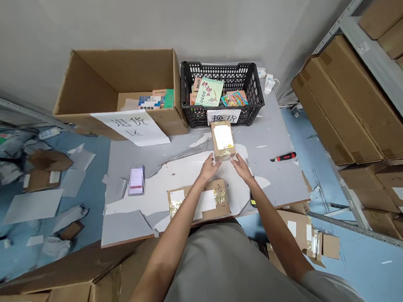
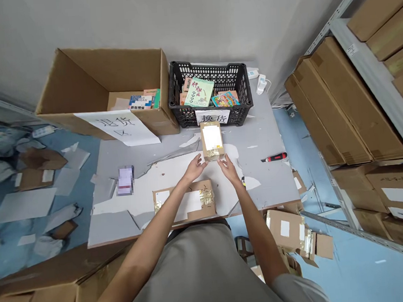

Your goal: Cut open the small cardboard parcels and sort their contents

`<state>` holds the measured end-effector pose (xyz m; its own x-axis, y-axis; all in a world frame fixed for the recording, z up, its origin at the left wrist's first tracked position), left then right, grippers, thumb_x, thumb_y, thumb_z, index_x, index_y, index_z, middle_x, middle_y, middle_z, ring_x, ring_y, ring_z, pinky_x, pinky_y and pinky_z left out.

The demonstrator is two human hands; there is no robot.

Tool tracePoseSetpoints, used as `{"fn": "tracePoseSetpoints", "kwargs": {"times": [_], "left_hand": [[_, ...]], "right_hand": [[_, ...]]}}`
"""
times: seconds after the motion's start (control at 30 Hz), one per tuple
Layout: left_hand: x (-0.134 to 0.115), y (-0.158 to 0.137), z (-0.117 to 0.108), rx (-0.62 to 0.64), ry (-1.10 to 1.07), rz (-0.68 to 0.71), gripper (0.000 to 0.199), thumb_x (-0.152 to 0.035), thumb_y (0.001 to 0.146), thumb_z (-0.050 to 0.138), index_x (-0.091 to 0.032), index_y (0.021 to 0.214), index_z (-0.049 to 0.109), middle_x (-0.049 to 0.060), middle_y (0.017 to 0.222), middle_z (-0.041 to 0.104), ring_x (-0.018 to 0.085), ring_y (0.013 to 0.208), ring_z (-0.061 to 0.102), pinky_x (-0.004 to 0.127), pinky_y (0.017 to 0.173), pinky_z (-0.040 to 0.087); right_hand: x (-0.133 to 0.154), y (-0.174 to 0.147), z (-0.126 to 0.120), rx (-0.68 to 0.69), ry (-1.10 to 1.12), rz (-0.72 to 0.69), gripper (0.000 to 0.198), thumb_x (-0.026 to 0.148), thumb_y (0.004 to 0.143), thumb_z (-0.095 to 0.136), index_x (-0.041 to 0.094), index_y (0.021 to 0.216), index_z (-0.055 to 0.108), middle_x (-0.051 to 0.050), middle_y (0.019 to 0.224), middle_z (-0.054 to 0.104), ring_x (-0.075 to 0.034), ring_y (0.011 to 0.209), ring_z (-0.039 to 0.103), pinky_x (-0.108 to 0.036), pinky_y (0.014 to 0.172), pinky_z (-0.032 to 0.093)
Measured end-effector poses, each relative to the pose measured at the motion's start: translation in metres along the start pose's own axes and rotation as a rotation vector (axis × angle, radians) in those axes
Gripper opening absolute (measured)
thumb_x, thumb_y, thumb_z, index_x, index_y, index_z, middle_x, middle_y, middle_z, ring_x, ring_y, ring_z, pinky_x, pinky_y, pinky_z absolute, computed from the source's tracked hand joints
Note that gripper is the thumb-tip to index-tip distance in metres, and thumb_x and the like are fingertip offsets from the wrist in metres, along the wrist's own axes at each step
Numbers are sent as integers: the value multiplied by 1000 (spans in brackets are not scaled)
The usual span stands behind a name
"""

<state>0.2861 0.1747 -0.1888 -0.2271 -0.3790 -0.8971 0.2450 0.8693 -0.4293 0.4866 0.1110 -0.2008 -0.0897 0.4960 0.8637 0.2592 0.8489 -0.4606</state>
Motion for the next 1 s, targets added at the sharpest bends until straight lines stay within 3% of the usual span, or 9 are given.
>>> {"fn": "tracePoseSetpoints", "kwargs": {"times": [0.1,0.2,0.27,0.33,0.43,0.6,0.77,0.87,1.0], "left_hand": [[8,-54,-48,-143,174,116,89,-49,95,83,-15,171,53,22,183,46,42,173,41,55,145,29],[33,-128,-110,-344,290,187,91,-59,101,76,-19,177,44,18,186,41,38,178,30,55,148,22],[63,-175,-148,-471,290,99,100,-66,98,79,-21,178,42,20,188,38,40,178,30,59,147,22],[98,-209,-170,-516,229,-60,107,-73,92,82,-21,178,43,23,186,39,44,175,36,61,145,28],[124,-232,-165,-404,115,-171,103,-79,94,78,-20,174,49,24,180,49,44,169,47,59,140,39],[98,-221,-131,-269,84,-29,87,-70,103,69,-22,173,51,17,178,55,37,166,52,53,143,34],[98,-197,-112,-218,100,-41,88,-64,102,71,-19,174,49,18,179,53,40,169,48,56,142,34],[106,-189,-110,-199,109,-54,88,-62,100,76,-21,174,50,19,176,56,41,164,53,59,139,40],[100,-190,-120,-227,61,24,85,-59,102,72,-21,174,47,21,174,57,38,153,65,56,130,53]], "right_hand": [[-39,-47,-3,0,-13,48,127,99,81,72,23,180,45,-20,187,40,-38,166,54,-53,138,43],[-75,-106,2,31,-2,81,135,105,77,69,19,178,47,-23,184,44,-41,164,55,-58,136,46],[-87,-140,10,39,-2,87,130,104,79,69,19,177,51,-22,183,46,-41,164,55,-60,135,48],[-87,-164,21,45,-10,87,124,103,83,67,22,176,53,-19,182,48,-41,165,55,-61,135,48],[-70,-179,41,86,-32,59,115,100,89,63,23,174,56,-13,180,53,-40,169,49,-59,139,43],[-34,-174,47,90,-73,-44,99,91,101,58,27,177,52,-5,180,55,-32,175,39,-53,146,29],[-35,-157,18,44,-127,-64,89,85,106,54,26,173,57,-5,181,53,-27,173,41,-47,147,25],[-52,-137,-8,-9,-193,-56,87,82,110,42,19,166,64,-13,177,58,-27,170,47,-47,145,30],[-91,-114,-72,-401,-513,115,87,71,101,61,5,157,65,-31,165,62,-38,161,54,-53,136,42]]}}
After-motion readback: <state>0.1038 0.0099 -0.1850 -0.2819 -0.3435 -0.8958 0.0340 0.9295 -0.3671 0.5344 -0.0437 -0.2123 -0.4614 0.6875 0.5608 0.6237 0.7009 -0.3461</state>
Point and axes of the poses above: each hand's wrist, its own y-axis towards the middle knuckle, its own z-axis out of the palm, x = y × z, the point moved 8 cm from there along y, towards the middle knuckle
